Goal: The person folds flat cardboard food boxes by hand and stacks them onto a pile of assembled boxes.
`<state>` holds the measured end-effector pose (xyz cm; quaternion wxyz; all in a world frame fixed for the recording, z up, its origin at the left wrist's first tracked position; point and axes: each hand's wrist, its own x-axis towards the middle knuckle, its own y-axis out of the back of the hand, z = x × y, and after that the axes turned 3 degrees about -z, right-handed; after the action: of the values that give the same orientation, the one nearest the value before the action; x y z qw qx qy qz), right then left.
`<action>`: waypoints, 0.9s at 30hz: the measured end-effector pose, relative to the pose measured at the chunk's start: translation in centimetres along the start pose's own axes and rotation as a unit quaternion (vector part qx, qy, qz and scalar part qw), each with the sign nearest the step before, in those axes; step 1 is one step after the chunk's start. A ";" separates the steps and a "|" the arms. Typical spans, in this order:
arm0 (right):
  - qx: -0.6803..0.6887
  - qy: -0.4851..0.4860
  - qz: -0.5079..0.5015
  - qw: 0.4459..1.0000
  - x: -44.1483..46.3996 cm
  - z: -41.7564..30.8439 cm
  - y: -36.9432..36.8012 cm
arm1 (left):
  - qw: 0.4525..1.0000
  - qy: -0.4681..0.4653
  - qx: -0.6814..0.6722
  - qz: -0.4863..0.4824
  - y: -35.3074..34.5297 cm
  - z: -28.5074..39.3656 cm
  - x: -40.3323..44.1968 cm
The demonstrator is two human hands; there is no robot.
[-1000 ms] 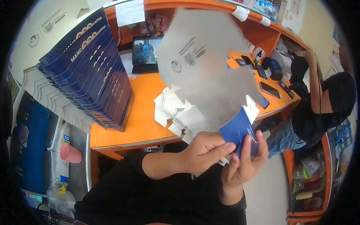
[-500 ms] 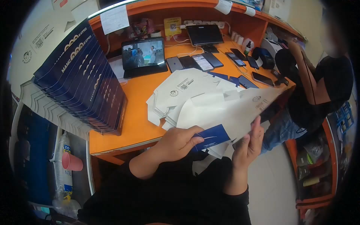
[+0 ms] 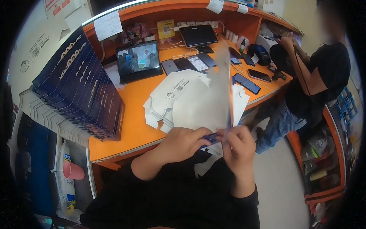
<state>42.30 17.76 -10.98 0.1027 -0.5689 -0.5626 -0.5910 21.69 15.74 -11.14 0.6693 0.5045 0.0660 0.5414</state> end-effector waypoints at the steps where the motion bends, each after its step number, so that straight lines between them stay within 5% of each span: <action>1: 0.019 -0.007 0.061 0.998 -0.1 0.2 -0.8 | 1.000 0.006 0.000 0.024 -0.1 0.3 0.2; 4: 0.278 -0.179 0.181 0.926 -0.9 -0.1 -3.2 | 0.991 -0.003 0.047 0.122 -1.1 0.9 1.1; 6: 0.489 -0.310 0.044 0.814 -1.1 0.1 -3.7 | 0.997 -0.010 0.062 0.054 -2.0 1.0 1.8; 8: 0.528 -0.391 0.035 0.753 -0.6 1.0 -4.0 | 0.995 -0.043 0.068 0.052 -1.8 1.1 2.1; 13: 0.480 -0.315 0.036 0.818 0.6 2.2 -1.5 | 0.919 -0.082 0.203 0.328 4.5 -0.8 2.8; 19: 0.473 -0.271 0.080 0.834 0.9 3.2 -1.0 | 0.849 -0.023 0.332 0.410 8.3 -2.8 3.4; 22: 0.423 -0.369 0.151 0.813 1.7 2.0 -2.0 | 0.901 0.049 0.211 0.375 6.9 -3.2 2.8; 27: 0.495 -0.336 0.131 0.791 -0.6 3.4 -4.5 | 0.921 0.141 -0.104 0.349 2.9 -4.1 1.6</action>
<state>40.97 21.68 -14.91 0.2508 -0.6712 -0.6974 0.0160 17.84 19.27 -10.24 0.4705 0.3415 -0.0765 0.8100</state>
